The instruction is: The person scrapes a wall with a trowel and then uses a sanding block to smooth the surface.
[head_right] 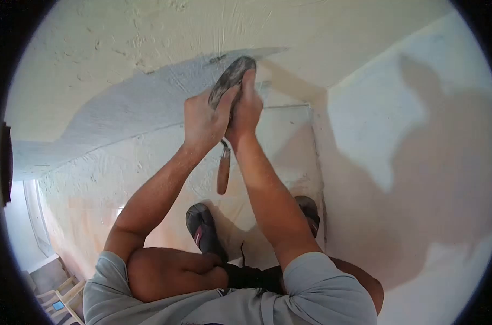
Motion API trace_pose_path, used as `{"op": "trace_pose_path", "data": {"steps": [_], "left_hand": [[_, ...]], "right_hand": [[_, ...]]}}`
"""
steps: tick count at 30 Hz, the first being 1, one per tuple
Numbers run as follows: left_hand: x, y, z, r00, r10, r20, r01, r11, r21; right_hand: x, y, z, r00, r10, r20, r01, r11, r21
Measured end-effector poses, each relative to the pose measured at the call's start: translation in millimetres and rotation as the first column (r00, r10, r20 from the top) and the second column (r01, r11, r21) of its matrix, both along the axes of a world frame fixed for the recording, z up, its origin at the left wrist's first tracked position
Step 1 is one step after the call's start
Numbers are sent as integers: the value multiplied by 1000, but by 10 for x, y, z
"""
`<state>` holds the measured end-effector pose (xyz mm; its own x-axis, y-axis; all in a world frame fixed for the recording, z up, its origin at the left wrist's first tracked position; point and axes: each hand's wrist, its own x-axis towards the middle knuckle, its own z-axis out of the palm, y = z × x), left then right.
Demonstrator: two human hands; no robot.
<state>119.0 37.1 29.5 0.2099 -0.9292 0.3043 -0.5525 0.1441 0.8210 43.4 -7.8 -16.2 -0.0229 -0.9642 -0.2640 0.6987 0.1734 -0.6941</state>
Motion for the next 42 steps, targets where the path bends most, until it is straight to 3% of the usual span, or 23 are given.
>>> {"op": "trace_pose_path", "data": {"steps": [3,7,8,10,11,13,15,16,17,18,20,22,23,25,27,28,30,32,35,36,39,41,42], "left_hand": [[243,206,-248,997,75,-36,-76,997,-34],[599,736,-384,962,272,-33,-263,951,161],[662,782,-412,959,283,6,-279,940,198],[546,683,-357,967,254,-10,-253,965,63],[468,540,-340,975,223,5,-223,975,-7],[253,116,-221,993,103,52,-99,993,-67],[109,40,-195,998,56,12,-55,995,-78],[82,49,-188,997,40,-59,-45,995,-88],[79,42,-168,992,15,-122,-28,994,-106],[146,84,-150,998,61,-34,-60,997,39],[252,229,-75,991,128,-43,-127,992,19],[434,438,-192,982,186,-31,-184,981,56],[507,565,-242,972,233,-15,-229,963,140],[566,636,-392,968,251,-7,-247,957,150],[472,606,-408,971,224,-81,-224,975,13],[455,425,-379,983,181,44,-183,982,55],[231,76,-86,995,63,79,-63,998,-8],[143,92,-86,996,81,20,-83,994,76],[182,130,-72,997,67,-46,-69,997,-40],[239,216,-59,992,116,-56,-116,993,5],[483,525,-243,969,233,-83,-226,970,85],[631,697,-407,958,282,-47,-268,944,193],[592,688,-397,961,270,-55,-260,955,145]], "right_hand": [[249,154,-323,949,86,-304,-64,995,80],[749,670,-485,963,227,-145,-201,964,177],[804,726,-517,971,240,3,-235,950,205],[695,646,-367,934,216,-285,-179,973,148],[563,528,-264,922,198,-333,-157,977,146],[305,165,-229,905,20,-425,-50,997,-59],[103,97,-86,996,58,-68,-60,998,-17],[84,119,-5,998,60,1,-60,998,4],[98,129,-3,998,56,3,-56,998,0],[130,162,-5,988,71,-137,-72,997,0],[272,245,-85,934,110,-341,-117,993,-1],[505,429,-205,944,180,-277,-151,981,122],[609,535,-249,976,196,-95,-179,970,163],[692,659,-427,966,237,-105,-214,957,196],[625,575,-425,957,185,-226,-156,978,140],[504,433,-316,940,165,-299,-136,984,115],[217,162,-7,981,92,-173,-84,995,49],[120,125,144,993,64,-94,-65,998,-2],[208,152,30,998,64,-23,-63,997,40],[283,182,-124,979,73,-188,-76,997,-9],[597,491,-227,960,180,-215,-151,978,141],[757,658,-521,976,207,-72,-186,955,233],[733,689,-484,974,203,-103,-177,959,220]]}}
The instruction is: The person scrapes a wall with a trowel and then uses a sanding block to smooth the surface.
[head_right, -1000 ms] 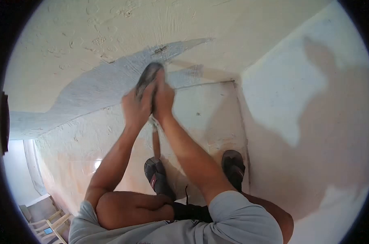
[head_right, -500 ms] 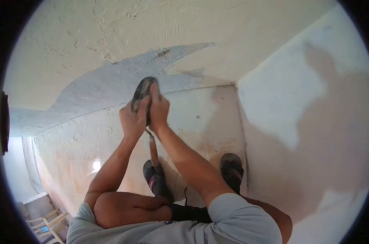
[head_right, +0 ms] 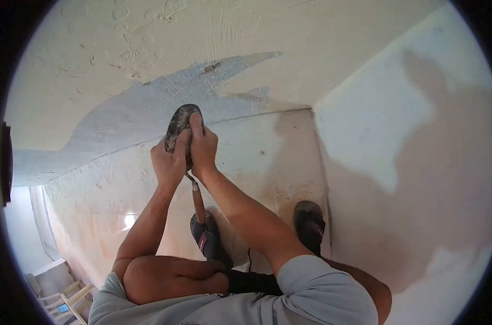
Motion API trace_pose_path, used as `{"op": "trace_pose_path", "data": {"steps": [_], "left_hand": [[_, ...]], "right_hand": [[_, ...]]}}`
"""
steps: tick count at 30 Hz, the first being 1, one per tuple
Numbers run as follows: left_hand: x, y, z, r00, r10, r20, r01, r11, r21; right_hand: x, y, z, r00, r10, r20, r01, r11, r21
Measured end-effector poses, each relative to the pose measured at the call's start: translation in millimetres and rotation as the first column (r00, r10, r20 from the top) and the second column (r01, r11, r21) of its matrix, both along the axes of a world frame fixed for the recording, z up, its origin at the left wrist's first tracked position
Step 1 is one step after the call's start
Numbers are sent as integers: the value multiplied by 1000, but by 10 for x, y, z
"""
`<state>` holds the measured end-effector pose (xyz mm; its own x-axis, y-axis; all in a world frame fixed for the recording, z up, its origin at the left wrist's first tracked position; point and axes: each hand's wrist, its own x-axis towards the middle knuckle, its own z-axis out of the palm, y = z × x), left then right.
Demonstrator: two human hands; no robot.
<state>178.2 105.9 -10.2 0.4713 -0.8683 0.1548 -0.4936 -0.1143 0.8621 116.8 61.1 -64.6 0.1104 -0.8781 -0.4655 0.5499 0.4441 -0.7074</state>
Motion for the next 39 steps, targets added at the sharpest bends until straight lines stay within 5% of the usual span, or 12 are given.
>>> {"op": "trace_pose_path", "data": {"steps": [3,7,10,16,19,20,23,28,33,35,37,39], "left_hand": [[-190,-361,102,991,-113,67,117,992,-46],[-564,-738,246,959,-250,136,268,953,-140],[-500,-596,242,977,-212,11,211,968,-135],[-81,10,-153,1000,12,11,-12,999,-42],[-181,-298,12,998,-28,55,32,997,-76],[-219,-456,72,994,-76,82,80,996,-44],[-291,-460,-39,995,-99,-10,96,980,-172],[-51,-178,10,999,-37,26,39,997,-67],[38,18,-185,1000,-15,-9,14,1000,-21],[-99,-293,-68,993,-99,56,103,992,-67],[-415,-780,214,966,-210,154,237,953,-187],[-667,-979,371,942,-257,215,310,913,-266]], "right_hand": [[-259,-404,87,922,-61,-382,13,992,-125],[-784,-685,640,979,-190,71,200,959,-200],[-649,-585,411,947,-181,-266,98,950,-296],[-49,4,-44,997,40,-69,-39,999,10],[-244,-290,196,957,6,-291,-40,993,-109],[-310,-451,176,963,-106,-247,14,938,-347],[-357,-481,171,990,-77,-116,47,970,-240],[-112,-243,56,969,-18,-248,-27,984,-179],[3,-51,-121,994,-6,-112,3,1000,-26],[-219,-321,-39,867,-51,-497,-57,978,-199],[-596,-709,323,879,-182,-441,48,953,-298],[-893,-895,604,965,-259,32,256,919,-298]]}}
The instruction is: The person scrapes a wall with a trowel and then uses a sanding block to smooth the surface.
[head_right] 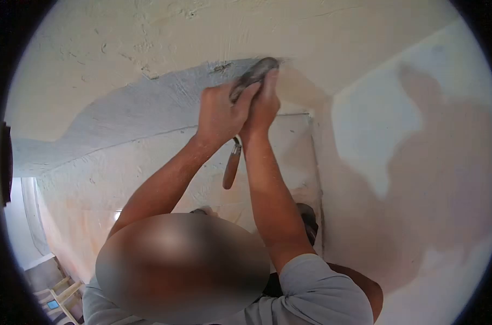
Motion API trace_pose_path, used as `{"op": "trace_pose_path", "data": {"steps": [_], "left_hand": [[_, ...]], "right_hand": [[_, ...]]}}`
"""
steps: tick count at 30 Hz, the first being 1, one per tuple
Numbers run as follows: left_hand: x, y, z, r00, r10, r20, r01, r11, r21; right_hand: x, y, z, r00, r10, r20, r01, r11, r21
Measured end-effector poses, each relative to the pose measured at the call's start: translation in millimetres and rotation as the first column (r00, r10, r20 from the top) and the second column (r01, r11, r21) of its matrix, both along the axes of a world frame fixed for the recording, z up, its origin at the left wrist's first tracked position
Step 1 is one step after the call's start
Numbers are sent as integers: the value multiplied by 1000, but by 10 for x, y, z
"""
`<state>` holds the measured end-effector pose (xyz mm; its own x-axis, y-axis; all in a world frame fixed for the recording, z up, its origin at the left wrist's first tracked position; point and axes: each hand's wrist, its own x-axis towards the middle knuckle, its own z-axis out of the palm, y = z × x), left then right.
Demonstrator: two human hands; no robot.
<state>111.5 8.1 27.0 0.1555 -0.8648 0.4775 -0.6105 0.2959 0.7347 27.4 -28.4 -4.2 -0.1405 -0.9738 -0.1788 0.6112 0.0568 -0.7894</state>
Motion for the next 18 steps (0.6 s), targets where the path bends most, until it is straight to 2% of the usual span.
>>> {"op": "trace_pose_path", "data": {"steps": [1,3,4,6,7,8,10,11,13,14,15,16,17,18], "left_hand": [[-89,-38,86,997,-58,-43,58,998,11],[-132,-13,180,988,-112,-108,114,993,12],[-61,62,142,994,-59,-89,65,996,68],[142,307,47,994,69,-89,-51,979,195],[247,472,-1,984,142,-108,-107,956,273],[365,644,-70,978,173,-115,-135,950,282],[427,748,-110,971,211,-115,-168,938,303],[418,730,-111,977,192,-95,-161,951,265],[296,505,20,986,160,-39,-146,958,245],[145,269,85,995,98,10,-98,983,158],[36,114,117,997,42,60,-47,996,79],[-3,77,130,998,47,46,-51,995,82],[-43,52,146,1000,-2,17,1,997,71],[-84,36,164,998,-61,-6,61,997,54]], "right_hand": [[-37,21,77,1000,-5,-10,5,1000,-1],[-63,63,184,976,-51,-212,69,994,82],[6,77,60,974,-28,-223,41,998,52],[271,251,-125,996,35,-77,-24,990,140],[393,403,-212,950,128,-286,-77,980,183],[475,555,-244,930,220,-295,-168,967,192],[634,729,-246,966,250,-71,-232,951,203],[649,689,-261,972,219,-88,-193,953,233],[444,442,-138,930,178,-320,-132,978,160],[299,242,-188,955,134,-264,-111,989,103],[112,108,-167,986,124,-115,-118,992,52],[-1,69,-32,992,121,33,-121,993,1],[-40,132,83,983,105,153,-112,993,33],[-33,114,20,986,89,139,-97,994,47]]}}
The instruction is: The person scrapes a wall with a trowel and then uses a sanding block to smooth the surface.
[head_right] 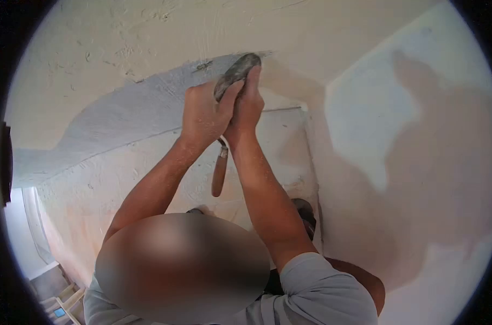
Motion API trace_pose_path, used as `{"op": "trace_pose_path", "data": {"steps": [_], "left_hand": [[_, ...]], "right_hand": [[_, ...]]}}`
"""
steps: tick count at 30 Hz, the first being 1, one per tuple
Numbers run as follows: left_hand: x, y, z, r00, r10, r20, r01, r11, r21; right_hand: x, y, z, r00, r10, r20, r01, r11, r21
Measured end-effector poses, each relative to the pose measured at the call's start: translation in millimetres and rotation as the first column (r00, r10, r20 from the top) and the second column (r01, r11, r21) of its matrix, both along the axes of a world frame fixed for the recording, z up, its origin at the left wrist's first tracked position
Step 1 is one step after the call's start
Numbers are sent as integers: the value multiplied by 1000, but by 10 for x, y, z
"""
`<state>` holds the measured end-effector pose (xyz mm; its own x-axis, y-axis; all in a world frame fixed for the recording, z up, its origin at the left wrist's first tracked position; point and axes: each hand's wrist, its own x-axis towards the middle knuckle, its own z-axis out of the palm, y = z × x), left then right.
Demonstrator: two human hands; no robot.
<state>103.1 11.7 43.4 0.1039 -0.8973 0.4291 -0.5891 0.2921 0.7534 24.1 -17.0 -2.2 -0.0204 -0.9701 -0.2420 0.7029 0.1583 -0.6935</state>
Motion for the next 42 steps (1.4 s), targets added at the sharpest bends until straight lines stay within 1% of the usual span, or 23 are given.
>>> {"op": "trace_pose_path", "data": {"steps": [5,8,10,11,13,14,15,16,18,19,23,25,27,28,30,31,32,34,35,37,39,40,42], "left_hand": [[322,385,-42,983,168,-69,-158,979,127],[398,550,-89,964,215,-159,-194,971,137],[290,429,20,982,165,-93,-148,975,164],[134,241,128,991,123,-50,-113,978,178],[-213,-141,149,994,-20,104,18,1000,20],[-338,-213,217,994,-50,100,49,999,17],[-420,-248,286,992,-86,94,85,996,12],[-411,-239,251,994,-88,67,87,996,10],[-278,-139,237,995,-76,65,73,996,42],[-166,-53,221,997,-44,66,39,996,85],[236,567,95,983,174,-62,-156,962,226],[386,732,83,973,229,-39,-206,928,309],[372,654,98,976,211,-56,-196,960,202],[332,530,114,982,189,-21,-182,965,190],[115,193,163,983,184,8,-183,966,181],[-114,-50,209,991,0,133,-17,991,130],[-286,-248,252,949,-171,264,145,983,114],[-582,-341,155,954,-186,237,165,981,104],[-626,-285,142,958,-226,174,204,970,135],[-505,-12,18,970,-237,54,223,956,191],[-342,284,-302,968,-212,-133,242,928,284],[-199,416,-515,966,-158,-204,218,922,319],[148,696,-1220,964,-14,-264,134,887,442]], "right_hand": [[440,285,-74,992,62,-110,-41,982,183],[532,488,-118,981,169,-95,-155,977,146],[358,286,-120,925,128,-359,-84,987,135],[267,109,-124,875,-41,-483,61,998,26],[-215,-108,118,891,-72,-448,91,996,20],[-351,-203,94,995,19,-102,-26,997,-70],[-427,-254,86,959,143,244,-97,977,-191],[-447,-242,47,961,137,238,-91,977,-195],[-306,-206,-35,996,-1,90,-2,1000,30],[-166,-191,-224,991,-7,130,10,1000,-19],[343,443,-70,985,127,-113,-101,971,216],[471,572,-72,993,120,16,-121,976,182],[549,525,-90,988,145,51,-152,974,166],[473,443,21,987,117,-107,-102,985,138],[422,-36,670,853,49,-520,278,801,530],[-9,25,117,615,-103,-782,40,994,-99],[-195,-352,-820,959,-188,-213,60,867,-494],[-506,-170,97,994,-52,101,52,999,-7],[-505,-17,92,995,-24,94,24,1000,-4],[-580,256,-9,935,208,287,-120,948,-295],[-505,482,-463,970,9,242,-25,998,62],[-405,614,-724,978,-21,208,-7,991,133],[-166,992,-1064,995,41,-87,-11,947,320]]}}
